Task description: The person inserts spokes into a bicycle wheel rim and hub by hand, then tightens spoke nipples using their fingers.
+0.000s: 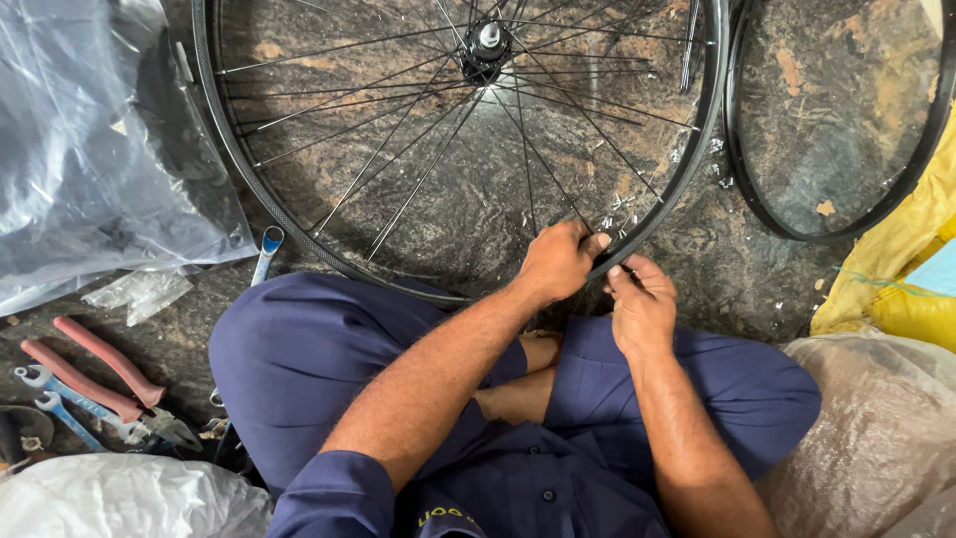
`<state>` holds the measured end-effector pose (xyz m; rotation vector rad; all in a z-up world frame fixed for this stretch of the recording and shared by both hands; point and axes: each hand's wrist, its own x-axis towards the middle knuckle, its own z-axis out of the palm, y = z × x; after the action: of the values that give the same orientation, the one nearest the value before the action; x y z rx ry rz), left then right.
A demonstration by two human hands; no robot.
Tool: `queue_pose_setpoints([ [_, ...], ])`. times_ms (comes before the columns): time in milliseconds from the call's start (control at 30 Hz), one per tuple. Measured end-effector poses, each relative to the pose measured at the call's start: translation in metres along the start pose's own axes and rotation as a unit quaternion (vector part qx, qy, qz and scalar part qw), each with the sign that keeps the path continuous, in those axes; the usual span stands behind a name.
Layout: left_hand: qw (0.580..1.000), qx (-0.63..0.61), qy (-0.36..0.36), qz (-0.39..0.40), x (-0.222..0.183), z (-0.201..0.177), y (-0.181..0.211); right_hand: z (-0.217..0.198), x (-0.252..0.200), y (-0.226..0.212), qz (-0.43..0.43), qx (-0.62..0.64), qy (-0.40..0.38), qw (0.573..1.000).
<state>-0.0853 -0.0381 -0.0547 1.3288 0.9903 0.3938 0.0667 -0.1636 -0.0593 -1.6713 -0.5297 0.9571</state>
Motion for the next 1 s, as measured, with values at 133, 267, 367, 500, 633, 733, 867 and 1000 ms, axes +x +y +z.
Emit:
queue_pose_setpoints([
  [133, 1.000, 0.001, 0.001, 0.014, 0.001, 0.001, -0.002, 0.000, -0.002, 0.001, -0.003, 0.004, -0.002, 1.000],
  [267, 1.000, 0.004, -0.002, 0.003, 0.001, 0.002, -0.003, -0.001, 0.001, 0.002, 0.015, 0.044, -0.019, 0.999],
  [367, 1.000, 0.018, 0.008, 0.016, 0.002, 0.003, -0.005, -0.001, 0.000, 0.004, 0.020, 0.043, -0.014, 0.999],
  [500, 1.000, 0.005, 0.007, 0.014, 0.002, 0.004, -0.006, -0.001, 0.003, 0.008, 0.013, 0.038, -0.008, 0.999],
  [633, 1.000, 0.008, 0.010, 0.012, 0.002, 0.003, -0.003, -0.002, 0.003, 0.011, -0.005, 0.026, -0.011, 1.000],
  [733, 0.999, 0.039, 0.006, 0.010, -0.004, -0.004, 0.008, 0.003, 0.002, 0.008, -0.021, 0.017, -0.008, 1.000],
  [867, 0.971, 0.217, 0.025, 0.099, -0.025, -0.020, 0.043, 0.013, 0.007, 0.002, -0.042, -0.024, 0.013, 0.999],
  [1000, 0.791, 0.421, 0.086, 0.435, 0.004, -0.049, 0.063, 0.012, 0.006, 0.009, -0.092, -0.125, 0.014, 0.988],
])
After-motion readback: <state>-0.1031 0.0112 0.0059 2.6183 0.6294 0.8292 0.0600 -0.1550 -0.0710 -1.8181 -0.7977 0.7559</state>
